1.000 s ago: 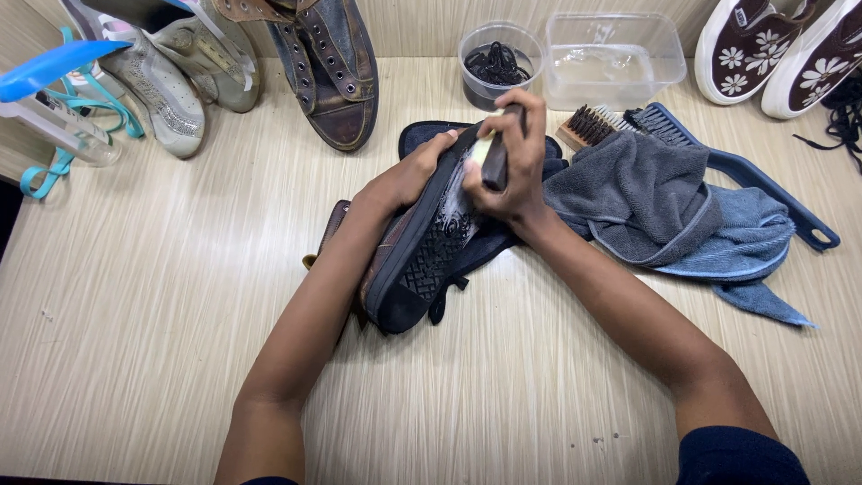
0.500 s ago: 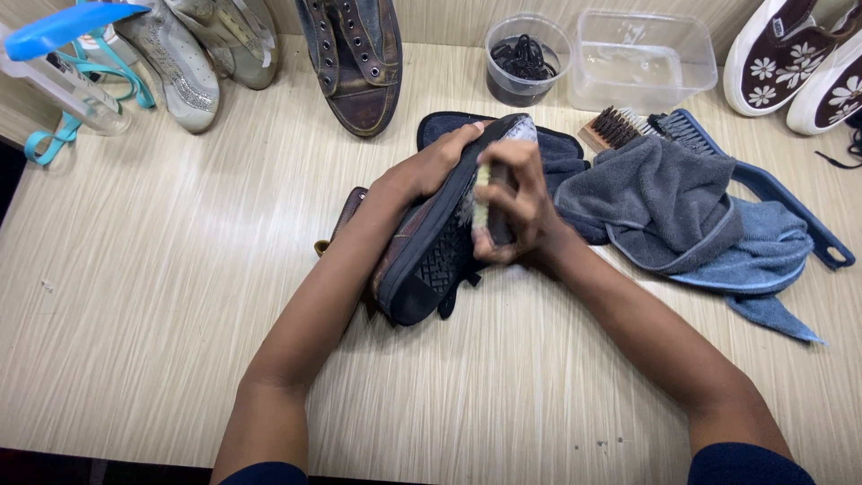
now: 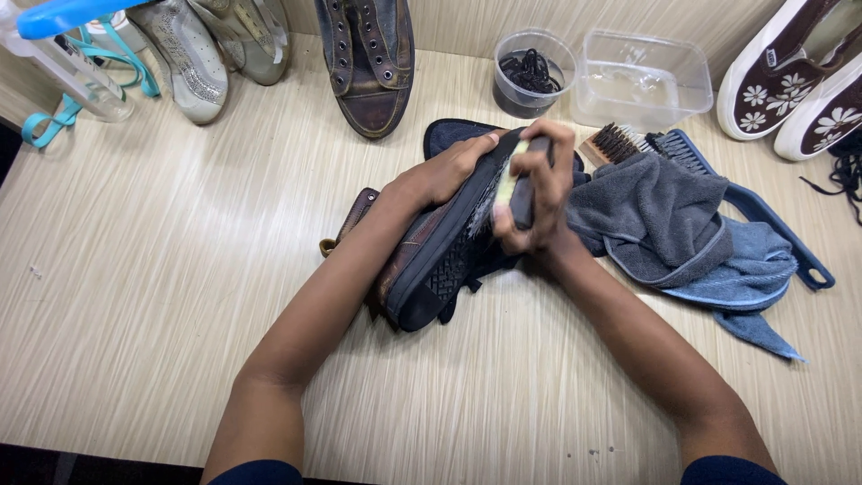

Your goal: The person scrubs the sole of a black sneaker with a brush, repeatedly dipping the brush into a container of water. The shoe is held steady on a towel while the person works on the sole's patterned surface.

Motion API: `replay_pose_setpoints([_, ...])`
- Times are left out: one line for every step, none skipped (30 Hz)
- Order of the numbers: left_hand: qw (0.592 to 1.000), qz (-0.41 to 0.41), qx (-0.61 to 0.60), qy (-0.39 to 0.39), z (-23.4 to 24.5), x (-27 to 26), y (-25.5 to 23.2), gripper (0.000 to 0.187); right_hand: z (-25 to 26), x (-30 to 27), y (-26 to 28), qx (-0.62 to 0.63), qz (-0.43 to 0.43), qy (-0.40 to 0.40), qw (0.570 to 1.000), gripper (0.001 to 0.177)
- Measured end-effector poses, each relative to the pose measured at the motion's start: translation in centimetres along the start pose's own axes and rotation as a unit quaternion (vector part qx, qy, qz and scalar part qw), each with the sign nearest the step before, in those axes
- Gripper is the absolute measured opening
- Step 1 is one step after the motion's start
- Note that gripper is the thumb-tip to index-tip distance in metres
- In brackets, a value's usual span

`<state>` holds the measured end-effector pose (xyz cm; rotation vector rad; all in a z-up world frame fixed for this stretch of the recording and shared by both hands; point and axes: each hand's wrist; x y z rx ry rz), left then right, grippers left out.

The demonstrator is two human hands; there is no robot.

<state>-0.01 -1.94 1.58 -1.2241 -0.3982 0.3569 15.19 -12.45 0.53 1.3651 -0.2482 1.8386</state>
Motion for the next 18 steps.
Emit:
replay_pose_setpoints([1.0,0.0,-0.002,0.0,0.1,-0.2,-0.2,0.059,0.1,-0.3,-1.0,0.0,-0.001,0.002,1.0,0.045])
replay_pose_setpoints([0.999,-0.016,0.046,0.0,0.2,-0.4,-0.4,0.054,0.3,-0.5,-1.9,-0.008,0.039,0.018,0.999,0.045])
replay_pose_setpoints([0.995,-0.031,0.097,0.003,0.4,-0.6,-0.6,0.049,0.3,-0.9,-2.7,-0.016,0.077,0.029,0.996,0.044])
replay_pose_setpoints([0.995,-0.03,0.097,0.007,0.3,-0.5,-0.3,0.049,0.3,-0.9,-4.2,-0.018,0.074,0.027,0.997,0.044])
replay_pose_setpoints([0.997,-0.023,0.078,0.003,0.4,-0.5,0.0,0.05,0.1,-0.7,-5.8,-0.017,-0.008,-0.013,1.0,0.04])
replay_pose_setpoints([0.998,-0.015,0.059,-0.001,0.6,-0.5,0.2,0.052,-0.1,-0.4,-7.2,-0.015,-0.09,-0.053,0.994,0.035])
replay_pose_setpoints([0.998,-0.015,0.062,-0.002,0.3,-0.2,0.9,0.052,0.2,-0.2,-5.0,-0.013,-0.089,-0.056,0.994,0.035])
replay_pose_setpoints([1.0,-0.009,0.026,-0.001,0.0,0.0,1.5,0.056,0.5,0.1,-2.8,0.003,-0.039,-0.017,0.999,0.041])
replay_pose_setpoints([1.0,-0.006,-0.01,-0.003,-0.2,0.5,2.2,0.061,0.9,0.6,-0.8,0.017,0.014,0.022,1.0,0.046])
replay_pose_setpoints([1.0,-0.009,-0.005,-0.005,0.4,0.7,1.7,0.061,0.7,0.8,-1.9,0.017,0.019,0.019,0.999,0.046])
replay_pose_setpoints([0.999,-0.02,0.028,-0.003,0.3,0.4,1.5,0.057,0.8,0.3,-2.6,0.01,0.039,0.03,0.999,0.045])
replay_pose_setpoints([0.998,-0.031,0.061,-0.001,0.1,0.1,1.4,0.052,0.9,-0.2,-3.3,0.003,0.058,0.04,0.998,0.045])
replay_pose_setpoints([0.998,-0.031,0.058,0.001,-0.1,0.2,1.8,0.052,0.8,0.4,-2.9,0.001,0.056,0.041,0.998,0.045])
replay_pose_setpoints([0.998,0.001,0.068,0.01,-0.4,0.4,2.2,0.056,0.7,1.1,-2.4,-0.015,-0.02,-0.005,1.0,0.041])
replay_pose_setpoints([0.996,0.033,0.08,0.018,-0.2,0.6,2.5,0.063,0.4,2.2,-2.1,-0.03,-0.093,-0.053,0.994,0.041])
replay_pose_setpoints([0.996,0.032,0.081,0.017,-0.1,0.3,1.8,0.063,0.5,1.6,-1.5,-0.03,-0.092,-0.053,0.994,0.041])
replay_pose_setpoints([0.996,-0.033,0.077,0.01,-0.2,0.1,1.1,0.052,0.8,0.9,-1.1,-0.046,-0.021,-0.026,0.998,0.038])
replay_pose_setpoints([0.993,-0.098,0.072,0.004,-0.3,0.0,0.4,0.044,1.1,0.3,-0.7,-0.061,0.051,0.001,0.997,0.037])
Point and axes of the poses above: each hand's wrist, its own x-axis towards the middle knuckle, its own z-axis out of the back of the hand, y = z × x
